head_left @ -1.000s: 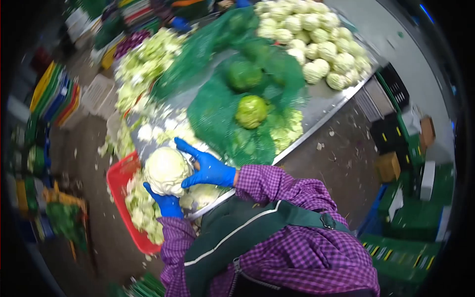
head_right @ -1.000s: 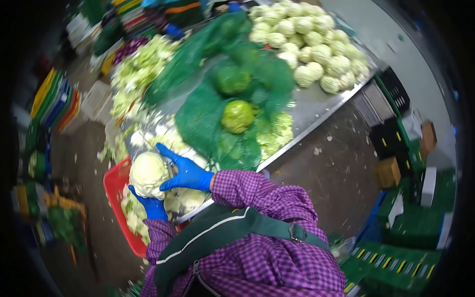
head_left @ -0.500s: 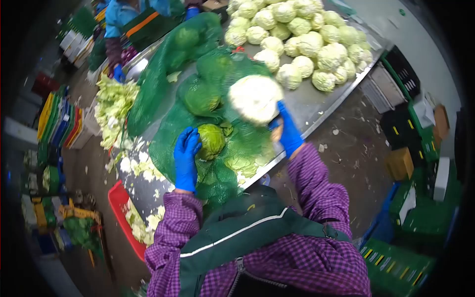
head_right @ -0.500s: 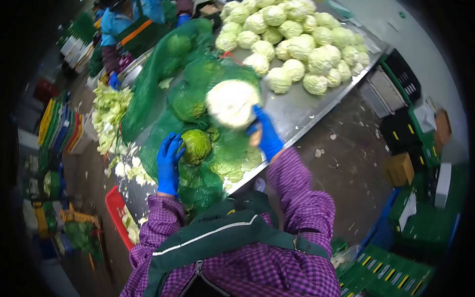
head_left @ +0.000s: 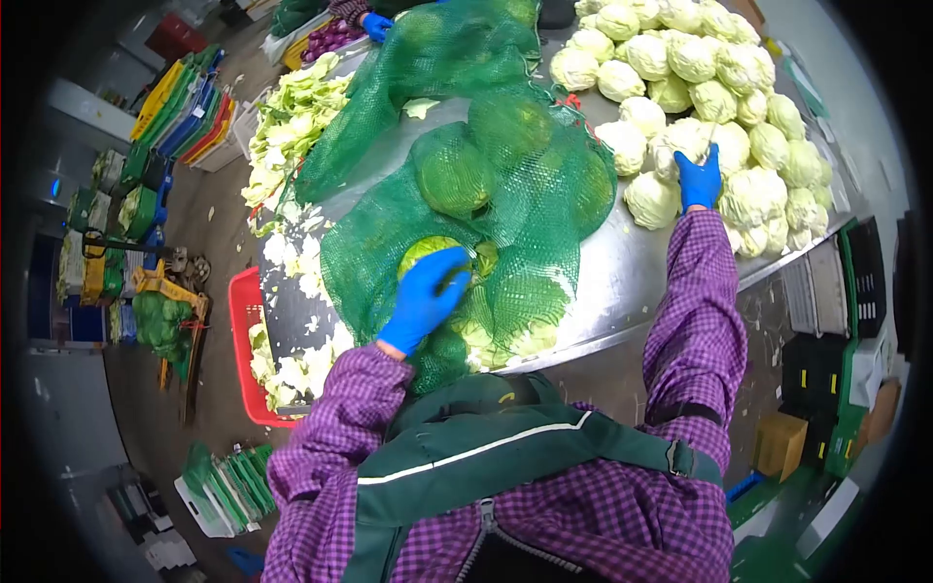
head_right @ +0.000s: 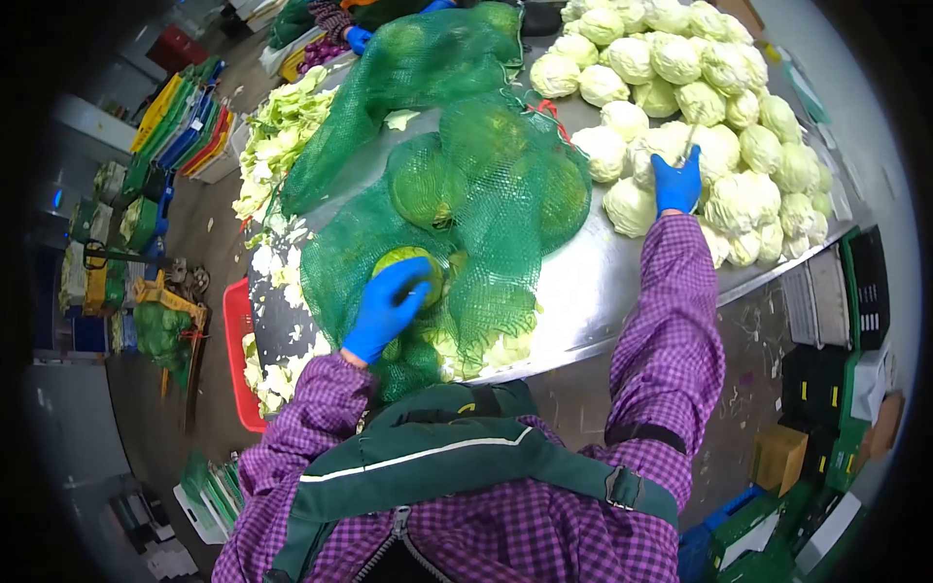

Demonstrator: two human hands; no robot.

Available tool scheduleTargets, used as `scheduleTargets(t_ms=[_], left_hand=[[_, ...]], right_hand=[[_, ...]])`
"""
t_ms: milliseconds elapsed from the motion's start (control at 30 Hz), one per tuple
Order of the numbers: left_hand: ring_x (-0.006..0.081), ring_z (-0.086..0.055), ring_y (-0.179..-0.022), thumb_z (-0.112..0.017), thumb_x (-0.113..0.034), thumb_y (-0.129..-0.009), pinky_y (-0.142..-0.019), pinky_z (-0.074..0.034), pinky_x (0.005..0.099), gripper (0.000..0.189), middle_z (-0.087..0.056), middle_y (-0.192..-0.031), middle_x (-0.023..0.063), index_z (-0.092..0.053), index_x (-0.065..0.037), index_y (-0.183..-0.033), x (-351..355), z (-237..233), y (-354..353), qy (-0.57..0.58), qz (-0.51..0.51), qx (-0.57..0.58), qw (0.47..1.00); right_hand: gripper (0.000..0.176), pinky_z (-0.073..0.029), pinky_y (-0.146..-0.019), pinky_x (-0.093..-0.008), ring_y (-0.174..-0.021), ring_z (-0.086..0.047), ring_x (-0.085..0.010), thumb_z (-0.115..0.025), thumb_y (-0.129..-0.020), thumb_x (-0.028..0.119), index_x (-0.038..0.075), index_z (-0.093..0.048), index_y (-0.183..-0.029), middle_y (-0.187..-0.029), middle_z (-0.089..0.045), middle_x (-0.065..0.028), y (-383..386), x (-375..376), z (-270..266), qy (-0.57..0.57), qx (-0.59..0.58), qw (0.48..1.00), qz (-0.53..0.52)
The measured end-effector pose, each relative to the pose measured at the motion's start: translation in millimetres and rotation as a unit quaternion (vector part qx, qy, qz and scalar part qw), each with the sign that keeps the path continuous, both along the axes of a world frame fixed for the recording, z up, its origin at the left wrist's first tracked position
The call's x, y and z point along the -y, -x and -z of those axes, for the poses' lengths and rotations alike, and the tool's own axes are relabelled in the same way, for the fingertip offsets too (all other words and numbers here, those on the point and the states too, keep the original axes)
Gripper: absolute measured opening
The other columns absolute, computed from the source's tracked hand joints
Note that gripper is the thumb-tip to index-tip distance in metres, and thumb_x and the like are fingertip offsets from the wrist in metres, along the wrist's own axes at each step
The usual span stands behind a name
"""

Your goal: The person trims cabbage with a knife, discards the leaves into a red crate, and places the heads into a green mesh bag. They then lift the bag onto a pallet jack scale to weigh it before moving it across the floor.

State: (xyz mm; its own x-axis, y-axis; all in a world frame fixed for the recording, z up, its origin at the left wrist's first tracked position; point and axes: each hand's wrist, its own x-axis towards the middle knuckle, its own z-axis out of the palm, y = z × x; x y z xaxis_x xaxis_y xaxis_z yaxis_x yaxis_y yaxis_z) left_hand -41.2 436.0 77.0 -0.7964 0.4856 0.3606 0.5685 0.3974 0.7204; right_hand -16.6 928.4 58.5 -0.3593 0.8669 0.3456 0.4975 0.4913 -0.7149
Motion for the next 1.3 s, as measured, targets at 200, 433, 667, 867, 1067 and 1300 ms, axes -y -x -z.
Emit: scheduleTargets(t_ms=[200, 433, 667, 867, 1067, 1300], left_hand=[[0.0334, -0.063, -0.086, -0.061, -0.017, -0.078, -0.078, -0.050, 0.0375, 0.028, -0.065, -0.092, 0.0180, -0.064, -0.001, -0.100, -52, 39, 68, 0.041, 0.091, 0.227, 0.969], [0.0253, -0.064, -0.079, -0.061, -0.023, -0.076, -0.074, -0.050, 0.0353, 0.027, -0.066, -0.083, 0.0143, -0.065, -0.004, -0.094, -24, 50, 139, 0.187, -0.075, 0.185, 0.962], [0.0260, -0.053, -0.108, -0.073, -0.033, -0.075, -0.087, -0.045, 0.0359, 0.070, -0.050, -0.123, 0.0183, -0.037, -0.008, -0.130, -20, 41, 187, 0.042, -0.150, 0.256, 0.954], [0.0289, -0.044, -0.118, -0.080, -0.033, -0.068, -0.100, -0.037, 0.0379, 0.097, -0.040, -0.132, 0.0205, -0.020, 0.003, -0.136, -31, 59, 229, -0.198, -0.131, 0.385, 0.892], [0.0270, -0.045, -0.118, -0.073, -0.023, -0.074, -0.100, -0.037, 0.0381, 0.085, -0.040, -0.134, 0.0156, -0.022, 0.002, -0.138, -19, 121, 263, -0.224, -0.127, 0.339, 0.905], [0.0247, -0.046, -0.120, -0.039, -0.044, -0.093, -0.105, -0.032, 0.0387, 0.056, -0.049, -0.131, 0.0126, -0.043, -0.003, -0.131, 18, 100, 224, -0.460, -0.011, 0.579, 0.673]], right_hand=[[0.039, -0.050, -0.074, -0.0290, -0.090, -0.063, -0.0154, -0.056, -0.087, 0.026, 0.004, -0.054, -0.120, -0.099, -0.065, -0.0098, 8, 252, 2, 0.182, -0.079, 0.893, -0.404], [0.031, -0.043, -0.055, -0.0331, -0.053, -0.051, -0.0170, -0.061, -0.078, 0.013, 0.005, -0.061, -0.107, -0.062, -0.056, -0.0077, 27, 300, 58, 0.265, -0.061, 0.898, -0.346], [0.030, -0.044, -0.058, -0.0330, -0.057, -0.052, -0.0202, -0.058, -0.080, 0.012, 0.001, -0.058, -0.107, -0.066, -0.056, -0.0114, 112, 278, 77, 0.246, -0.061, 0.894, -0.369], [0.049, -0.046, -0.071, -0.0292, -0.077, -0.054, -0.0163, -0.052, -0.082, 0.008, 0.002, -0.039, -0.129, -0.094, -0.057, -0.0115, 167, 319, 99, 0.335, -0.067, 0.839, -0.423], [0.057, -0.038, -0.096, -0.0331, -0.117, -0.045, -0.0247, -0.049, -0.081, 0.000, 0.000, -0.031, -0.135, -0.129, -0.045, -0.0152, 210, 328, 120, 0.481, -0.157, 0.751, -0.425], [0.067, -0.043, -0.084, -0.0263, -0.089, -0.052, -0.0158, -0.046, -0.079, -0.003, 0.002, -0.023, -0.142, -0.124, -0.050, -0.0124, 139, 313, 88, 0.495, -0.048, 0.739, -0.455]])
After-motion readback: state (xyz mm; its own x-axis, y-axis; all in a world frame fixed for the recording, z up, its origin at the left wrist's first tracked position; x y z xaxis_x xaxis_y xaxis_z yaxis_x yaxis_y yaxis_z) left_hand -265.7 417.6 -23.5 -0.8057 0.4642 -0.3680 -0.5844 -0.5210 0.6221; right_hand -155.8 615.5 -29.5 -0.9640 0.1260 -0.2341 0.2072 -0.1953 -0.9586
